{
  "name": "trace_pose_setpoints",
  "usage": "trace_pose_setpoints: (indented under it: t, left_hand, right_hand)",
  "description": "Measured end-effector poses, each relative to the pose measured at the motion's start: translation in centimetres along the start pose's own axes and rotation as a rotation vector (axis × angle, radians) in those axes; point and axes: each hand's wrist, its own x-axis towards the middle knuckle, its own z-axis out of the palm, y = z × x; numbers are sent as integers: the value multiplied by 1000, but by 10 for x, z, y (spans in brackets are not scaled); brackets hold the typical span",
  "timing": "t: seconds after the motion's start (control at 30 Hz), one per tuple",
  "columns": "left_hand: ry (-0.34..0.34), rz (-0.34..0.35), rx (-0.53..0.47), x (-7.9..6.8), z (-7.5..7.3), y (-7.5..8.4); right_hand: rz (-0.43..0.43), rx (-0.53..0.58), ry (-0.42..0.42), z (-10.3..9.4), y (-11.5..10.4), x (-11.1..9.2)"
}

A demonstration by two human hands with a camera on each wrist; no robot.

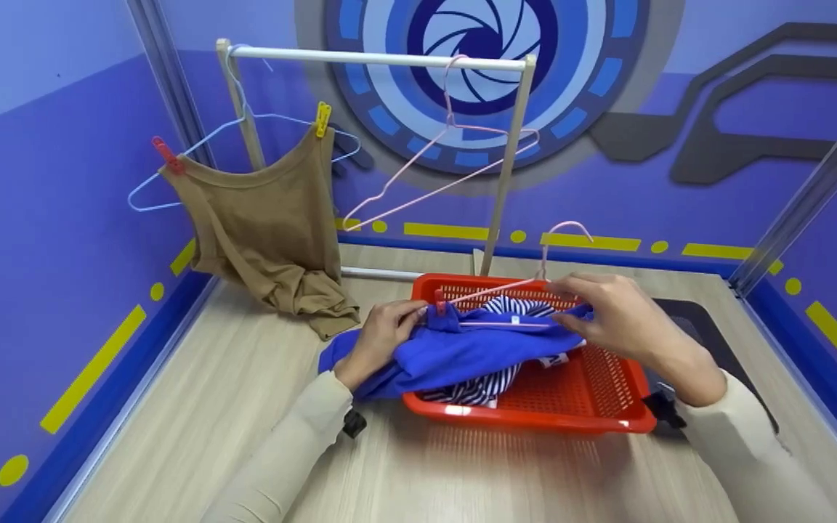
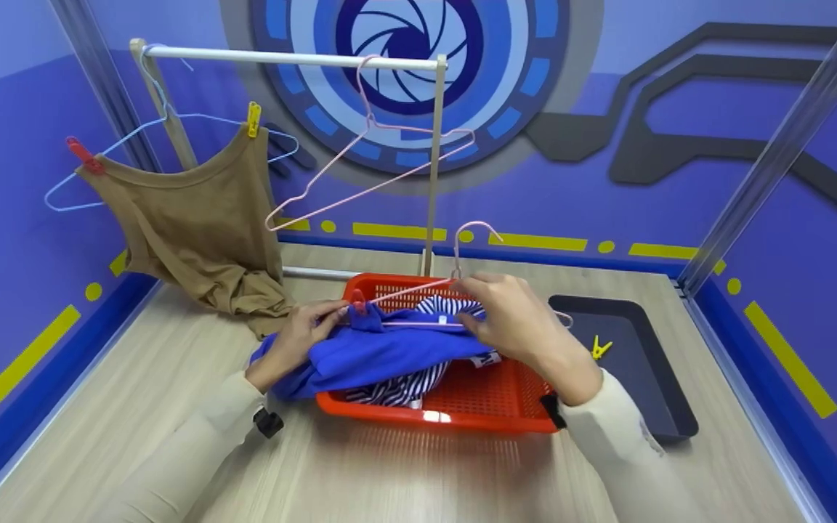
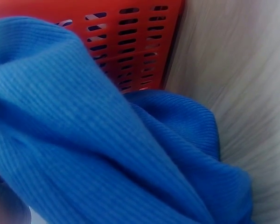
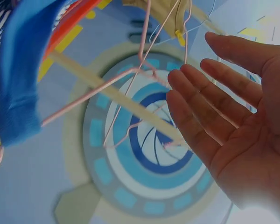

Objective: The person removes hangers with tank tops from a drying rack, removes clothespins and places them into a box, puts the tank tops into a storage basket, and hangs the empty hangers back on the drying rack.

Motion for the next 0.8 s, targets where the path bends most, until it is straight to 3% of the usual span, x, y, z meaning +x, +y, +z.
trace_pose_setpoints:
  t: [0.3,0.57,0.8]
  left_hand:
    - [-1,-10,-11,0,0,2]
    - [-14,-24,-31,-1,0,3]
    - [-25,-15,-18,0,-1,3]
  right_hand:
    - [-76,80,-55,20,-16,35]
    - [-55,99,-85,54,-32,61]
    - [-92,102,-69,83,-41,84]
